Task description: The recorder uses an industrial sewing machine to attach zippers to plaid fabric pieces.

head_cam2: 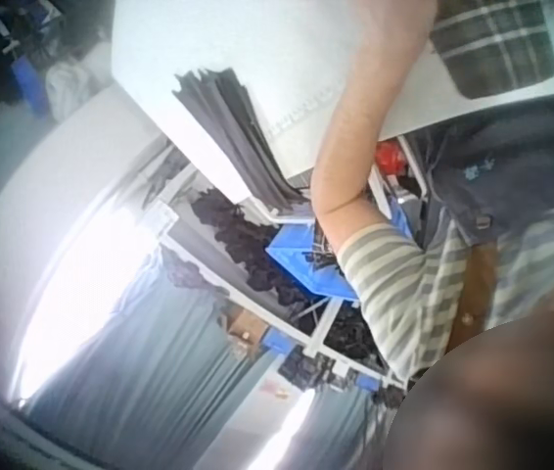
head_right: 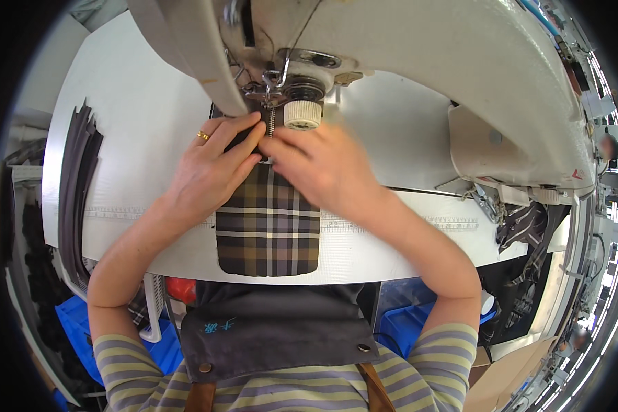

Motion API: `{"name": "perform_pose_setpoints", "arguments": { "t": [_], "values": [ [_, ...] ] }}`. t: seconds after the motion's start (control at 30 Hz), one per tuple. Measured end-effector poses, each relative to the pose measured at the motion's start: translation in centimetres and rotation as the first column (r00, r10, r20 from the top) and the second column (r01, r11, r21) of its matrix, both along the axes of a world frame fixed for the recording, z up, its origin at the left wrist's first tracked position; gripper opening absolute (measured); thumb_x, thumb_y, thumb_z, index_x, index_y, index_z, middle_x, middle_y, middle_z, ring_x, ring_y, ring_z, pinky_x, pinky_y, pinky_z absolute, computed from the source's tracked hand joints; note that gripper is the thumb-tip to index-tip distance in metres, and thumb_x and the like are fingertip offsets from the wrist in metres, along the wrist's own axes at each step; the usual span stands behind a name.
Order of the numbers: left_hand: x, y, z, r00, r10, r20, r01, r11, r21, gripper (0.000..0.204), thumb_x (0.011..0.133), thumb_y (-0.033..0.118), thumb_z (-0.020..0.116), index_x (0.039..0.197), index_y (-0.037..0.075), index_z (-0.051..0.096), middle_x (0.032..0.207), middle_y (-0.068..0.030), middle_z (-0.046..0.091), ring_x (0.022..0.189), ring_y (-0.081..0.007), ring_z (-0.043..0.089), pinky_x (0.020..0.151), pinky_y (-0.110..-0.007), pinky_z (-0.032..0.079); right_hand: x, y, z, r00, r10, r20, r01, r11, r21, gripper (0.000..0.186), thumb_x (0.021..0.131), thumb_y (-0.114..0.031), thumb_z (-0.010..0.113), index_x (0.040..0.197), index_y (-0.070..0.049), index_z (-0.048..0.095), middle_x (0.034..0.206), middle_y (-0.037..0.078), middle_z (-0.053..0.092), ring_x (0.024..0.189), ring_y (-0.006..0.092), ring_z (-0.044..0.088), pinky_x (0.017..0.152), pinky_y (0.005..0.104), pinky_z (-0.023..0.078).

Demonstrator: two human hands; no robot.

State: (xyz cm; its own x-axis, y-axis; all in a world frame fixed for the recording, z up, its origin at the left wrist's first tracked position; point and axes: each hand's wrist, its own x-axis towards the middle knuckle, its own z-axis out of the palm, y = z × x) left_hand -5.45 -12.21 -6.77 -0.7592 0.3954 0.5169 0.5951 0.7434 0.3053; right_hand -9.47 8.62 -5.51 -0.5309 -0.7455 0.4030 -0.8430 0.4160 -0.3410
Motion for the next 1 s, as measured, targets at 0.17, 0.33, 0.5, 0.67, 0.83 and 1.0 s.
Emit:
{"name": "perform_pose_setpoints", "arguments": {
  "t": [0.17,0.33,0.5,0.67,0.83,1.0],
  "values": [
    [-0.1,-0.8,0.2,0.995,-0.099,0.005,0.098,0.991,0.086,0.028,0.075,0.008,0.07,0.102,0.001,0.067,0.104,-0.0101,0.063,0.09,-0.0249,0.06,0.08,-0.034,0.051,2.0,0.2,-0.6,0.989,-0.041,-0.14,0.045,0.999,0.028,0.035,0.073,-0.012,0.071,0.107,-0.007,0.067,0.11,0.008,0.061,0.096,0.0247,0.058,0.075,0.0358,0.05],
    [-1.1,-1.3,0.2,0.986,-0.123,0.116,0.111,0.988,0.103,0.028,0.08,0.006,0.068,0.108,0.005,0.07,0.114,-0.0103,0.064,0.092,-0.0282,0.059,0.081,-0.037,0.05,1.2,0.1,-0.8,0.99,-0.041,-0.136,0.04,0.999,-0.014,0.034,0.073,-0.008,0.071,0.107,-0.008,0.067,0.112,0.008,0.061,0.095,0.0258,0.059,0.076,0.036,0.051],
    [-2.8,-1.3,-0.1,0.992,-0.129,-0.012,0.13,0.98,0.153,0.017,0.078,0.007,0.069,0.095,0.005,0.07,0.096,-0.0067,0.063,0.082,-0.0251,0.059,0.069,-0.034,0.053,-0.1,-0.3,-0.9,0.985,-0.06,-0.162,0.06,0.998,-0.001,0.037,0.072,-0.006,0.071,0.109,-0.009,0.067,0.115,0.006,0.061,0.095,0.0263,0.059,0.077,0.0354,0.052],
    [-3.9,-1.3,-0.5,0.988,-0.138,-0.064,0.147,0.973,0.179,0.015,0.08,0.006,0.067,0.094,0.005,0.07,0.092,-0.0049,0.062,0.082,-0.0244,0.059,0.068,-0.034,0.052,-1.2,-0.1,-1.9,0.981,-0.078,-0.177,0.083,0.996,0.022,0.035,0.075,-0.006,0.07,0.11,-0.01,0.067,0.117,0.005,0.061,0.095,0.0243,0.06,0.071,0.0338,0.053],
    [-4.2,-1.3,-0.6,0.992,-0.117,-0.045,0.123,0.979,0.164,0.014,0.08,0.006,0.067,0.094,0.005,0.069,0.091,-0.0041,0.062,0.08,-0.0237,0.059,0.067,-0.034,0.052,-0.8,-0.5,-0.8,0.982,-0.11,-0.151,0.104,0.993,-0.048,0.031,0.076,-0.006,0.066,0.108,-0.007,0.068,0.099,0.008,0.064,0.087,0.0268,0.06,0.073,0.0371,0.05],
    [-4.3,-1.5,-0.7,0.987,-0.158,-0.007,0.156,0.962,0.224,0.016,0.079,0.004,0.068,0.095,0.004,0.07,0.091,-0.0043,0.062,0.08,-0.0237,0.059,0.068,-0.034,0.051,-0.4,0.5,2.7,0.376,-0.261,0.889,0.633,0.773,-0.04,0.02,0.093,-0.016,0.058,0.105,-0.001,0.065,0.083,0.005,0.066,0.063,0.0076,0.058,0.056,0.0227,0.047]
  ]
}}
